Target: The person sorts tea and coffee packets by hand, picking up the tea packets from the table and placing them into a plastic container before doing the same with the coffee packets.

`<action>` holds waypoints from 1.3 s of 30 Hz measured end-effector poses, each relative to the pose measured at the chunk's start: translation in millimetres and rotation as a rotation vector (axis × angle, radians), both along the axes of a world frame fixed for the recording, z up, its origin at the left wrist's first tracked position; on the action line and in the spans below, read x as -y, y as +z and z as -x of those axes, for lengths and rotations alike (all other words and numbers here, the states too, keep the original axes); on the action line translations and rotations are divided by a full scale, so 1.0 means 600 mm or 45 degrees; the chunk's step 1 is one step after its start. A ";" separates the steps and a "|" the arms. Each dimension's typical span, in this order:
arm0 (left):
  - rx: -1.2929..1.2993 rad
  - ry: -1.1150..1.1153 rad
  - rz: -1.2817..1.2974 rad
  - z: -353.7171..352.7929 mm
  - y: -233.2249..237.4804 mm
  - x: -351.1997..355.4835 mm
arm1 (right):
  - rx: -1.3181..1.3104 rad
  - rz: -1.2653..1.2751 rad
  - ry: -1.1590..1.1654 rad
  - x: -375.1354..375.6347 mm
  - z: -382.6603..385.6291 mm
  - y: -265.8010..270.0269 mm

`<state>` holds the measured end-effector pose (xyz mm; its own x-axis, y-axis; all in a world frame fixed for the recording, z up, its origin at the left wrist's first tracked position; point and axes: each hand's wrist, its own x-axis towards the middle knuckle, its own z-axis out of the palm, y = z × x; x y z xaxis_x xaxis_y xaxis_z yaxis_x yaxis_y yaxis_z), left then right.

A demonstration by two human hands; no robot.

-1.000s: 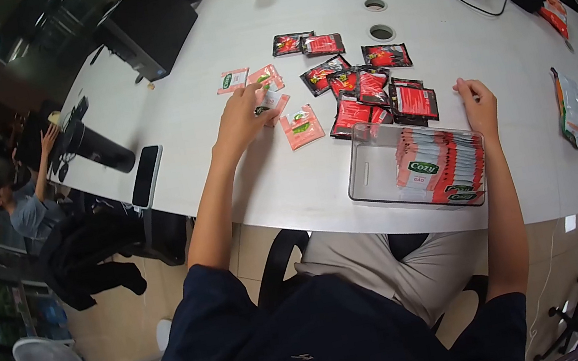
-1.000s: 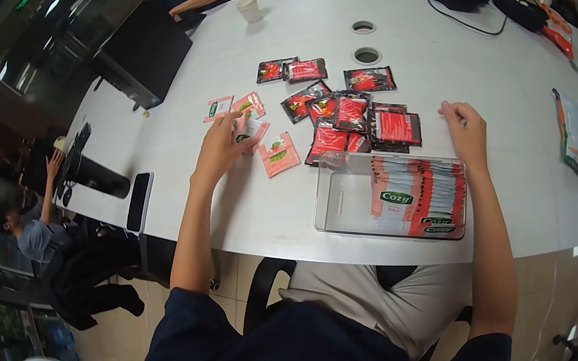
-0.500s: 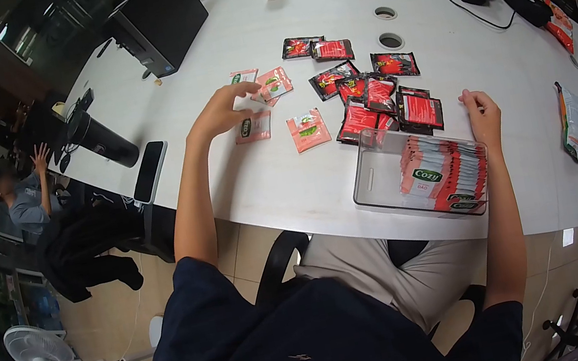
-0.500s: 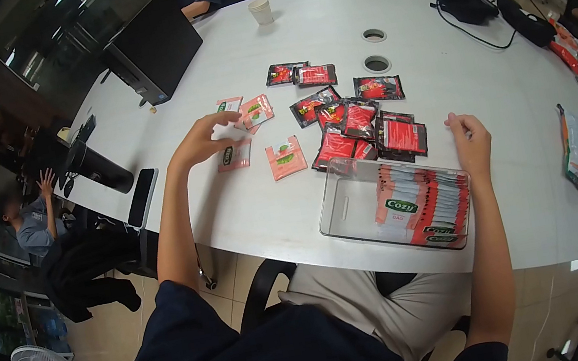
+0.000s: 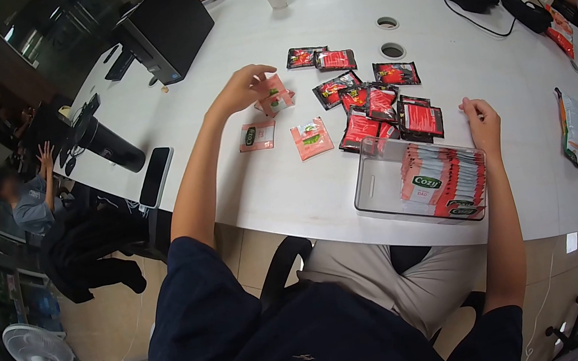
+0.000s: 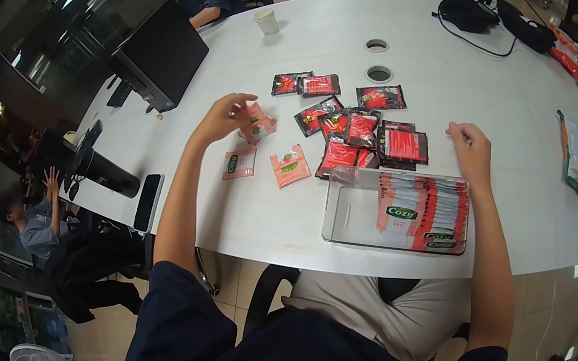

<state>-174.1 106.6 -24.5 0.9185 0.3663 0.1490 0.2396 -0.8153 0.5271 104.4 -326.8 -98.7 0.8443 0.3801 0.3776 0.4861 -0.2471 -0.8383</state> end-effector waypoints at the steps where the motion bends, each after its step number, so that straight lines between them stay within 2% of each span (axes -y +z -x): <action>1: 0.044 0.019 0.205 0.010 0.007 0.000 | -0.008 0.002 -0.003 -0.001 0.002 0.001; 2: 0.036 0.016 0.208 0.025 0.021 0.016 | 0.001 0.011 -0.004 -0.001 0.004 0.003; 4: 0.285 0.098 0.179 0.069 0.045 0.061 | 0.000 0.016 -0.012 -0.001 0.002 0.005; 5: 0.272 0.094 0.179 0.093 0.051 0.078 | 0.011 0.017 -0.002 0.000 0.002 0.004; 7: 0.072 -0.033 -0.114 0.139 0.056 0.109 | 0.013 0.016 0.007 -0.002 0.001 -0.001; 11: -0.011 0.037 0.041 0.196 0.048 0.142 | 0.024 0.043 0.018 0.000 -0.003 -0.003; 14: 0.090 0.217 0.122 0.201 0.025 0.117 | 0.032 0.041 0.025 -0.001 -0.002 -0.003; 18: -0.126 0.186 0.031 0.185 0.000 0.108 | 0.042 0.042 0.008 -0.001 -0.006 -0.008; 20: -0.121 0.093 -0.046 0.172 -0.002 0.110 | 0.050 0.028 0.011 -0.002 -0.006 -0.009; 26: -0.209 0.094 0.074 0.165 0.013 0.116 | 0.041 0.026 0.002 0.000 0.000 -0.002; 28: -0.004 0.054 0.570 0.167 0.013 0.119 | 0.054 0.023 -0.006 0.000 0.001 -0.002; 29: -0.012 0.045 0.568 0.165 0.013 0.121 | 0.046 0.023 -0.001 -0.001 0.000 -0.002; 31: 0.134 -0.080 0.812 0.161 0.013 0.128 | 0.031 0.029 -0.001 -0.001 0.002 -0.001; 35: -0.115 -0.125 0.871 0.127 0.061 0.182 | 0.026 0.033 -0.003 -0.001 0.002 0.000; 37: -0.424 -0.177 0.472 0.112 0.061 0.189 | 0.027 0.027 -0.006 -0.001 0.000 -0.002; 38: -0.424 -0.185 0.468 0.110 0.059 0.190 | 0.030 0.029 0.003 -0.001 -0.001 -0.003; 39: -0.472 -0.174 0.189 0.111 0.053 0.192 | 0.032 0.029 0.010 0.000 -0.001 -0.003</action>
